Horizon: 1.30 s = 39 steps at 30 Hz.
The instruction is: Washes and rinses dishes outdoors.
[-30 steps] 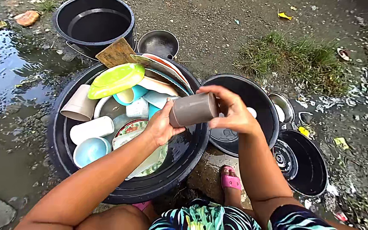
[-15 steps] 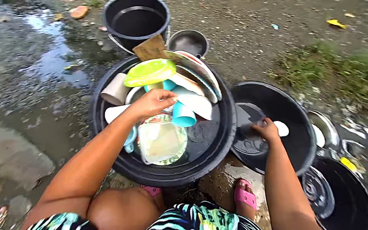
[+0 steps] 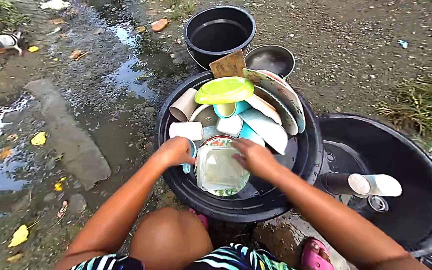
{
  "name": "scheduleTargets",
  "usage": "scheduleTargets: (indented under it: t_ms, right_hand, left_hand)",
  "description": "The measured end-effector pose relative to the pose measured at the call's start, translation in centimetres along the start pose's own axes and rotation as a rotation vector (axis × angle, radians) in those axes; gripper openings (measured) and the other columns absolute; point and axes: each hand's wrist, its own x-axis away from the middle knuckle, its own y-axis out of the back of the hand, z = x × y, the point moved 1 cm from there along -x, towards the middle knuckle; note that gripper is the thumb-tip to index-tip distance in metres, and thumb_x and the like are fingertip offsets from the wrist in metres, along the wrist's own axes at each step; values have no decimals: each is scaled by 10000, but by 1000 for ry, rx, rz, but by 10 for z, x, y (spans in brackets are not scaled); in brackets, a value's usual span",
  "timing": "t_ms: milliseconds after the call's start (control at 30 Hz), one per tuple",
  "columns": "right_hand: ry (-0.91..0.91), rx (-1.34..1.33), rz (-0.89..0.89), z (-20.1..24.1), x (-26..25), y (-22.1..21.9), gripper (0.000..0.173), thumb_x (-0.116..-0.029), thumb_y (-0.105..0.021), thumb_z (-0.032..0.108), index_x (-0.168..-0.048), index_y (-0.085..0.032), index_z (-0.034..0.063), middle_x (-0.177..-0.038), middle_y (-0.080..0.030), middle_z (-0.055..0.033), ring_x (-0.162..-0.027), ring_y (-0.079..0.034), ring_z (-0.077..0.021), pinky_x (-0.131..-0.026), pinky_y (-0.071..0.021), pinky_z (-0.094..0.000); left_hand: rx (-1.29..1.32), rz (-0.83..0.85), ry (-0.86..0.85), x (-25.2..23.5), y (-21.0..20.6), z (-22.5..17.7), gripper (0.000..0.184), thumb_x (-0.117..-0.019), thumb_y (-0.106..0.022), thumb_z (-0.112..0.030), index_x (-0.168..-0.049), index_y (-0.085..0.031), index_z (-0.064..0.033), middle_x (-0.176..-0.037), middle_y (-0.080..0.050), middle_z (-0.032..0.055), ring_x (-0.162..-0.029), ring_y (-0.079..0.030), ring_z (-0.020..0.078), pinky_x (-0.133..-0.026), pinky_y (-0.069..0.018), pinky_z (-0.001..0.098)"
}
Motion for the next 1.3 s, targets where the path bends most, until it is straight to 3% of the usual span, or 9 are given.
scheduleTargets:
  t_ms: [100,233,567,667,800,933,1067,1133,1300]
  right_hand:
    - [26,188,140,11,-30,-24,419,-1042,-564,135,-1428,-531,-26,-1345,-588,-294,-1275,-551,-483,-947,-495,-614]
    - [-32,323,290,28,-37,2,354,-1080,-429,91,-1399,-564,18,-1267,-619,-305,-1155,-614,-503,-895,-483,-640]
    - [-101,459,-4,46,-35,66,229,-964,-625,47,-1174,-718,35,-1142,-659,-218,-916,-675,-424,-722,-532,-583]
    - [-75,459,93,43,-48,66,255,-950,-697,132,-1192,-740,67,-1176,-670,-206,-993,-665,-422,-782,-524,-607]
    - [41,255,205,58,-72,52,558,-918,-763,433,-1269,-685,7,-1255,-652,-223,-1162,-622,-414,-946,-487,-635]
    - [114,51,113,85,-122,6,306,-1060,-554,213,-1175,-701,-29,-1136,-690,-260,-1100,-657,-434,-924,-506,-629]
    - [-169,110,156,127,-161,-31,627,-1044,-561,445,-1397,-524,-72,-1428,-493,-331,-1253,-568,-480,-976,-496,-613]
    - [-197,193,185,138,-174,-39,788,-1015,-548,555,-1392,-490,-135,-1455,-465,-353,-1340,-507,-464,-1057,-446,-574]
    - [-281,216,239,141,-180,-31,560,-1041,-529,369,-1262,-577,-143,-1381,-548,-323,-1292,-547,-456,-980,-467,-608]
  left_hand:
    - [-40,97,101,3,-25,2,481,-963,-719,-348,-1207,-673,64,-1213,-652,305,-1208,-594,474,-1037,-431,653]
    - [-88,90,111,8,-33,-1,362,-1060,-544,-257,-1131,-684,69,-1180,-659,301,-1198,-601,464,-1014,-442,627]
    - [8,11,66,17,-25,5,372,-1066,-516,-236,-1061,-679,98,-1104,-669,306,-1131,-624,462,-989,-449,626]
    - [181,-67,-3,18,-21,23,346,-1060,-542,-205,-1026,-668,115,-1040,-665,294,-1049,-636,429,-959,-451,606]
    - [374,-129,-78,30,-14,36,290,-1046,-559,-169,-1033,-675,97,-1014,-675,236,-969,-647,307,-919,-483,511]
    - [479,-168,-90,53,-6,42,255,-1045,-538,-143,-1076,-665,76,-999,-669,173,-918,-631,194,-885,-499,412]
    - [763,-185,-100,77,-3,50,188,-1025,-512,-91,-1096,-630,37,-932,-654,37,-830,-632,43,-791,-540,259]
    - [875,-165,-95,88,-3,54,181,-1013,-499,-76,-1104,-623,20,-933,-666,12,-833,-653,41,-787,-561,260]
    - [1004,-176,-213,102,-7,61,170,-953,-496,-53,-1007,-649,-102,-861,-712,-104,-799,-686,-7,-777,-579,208]
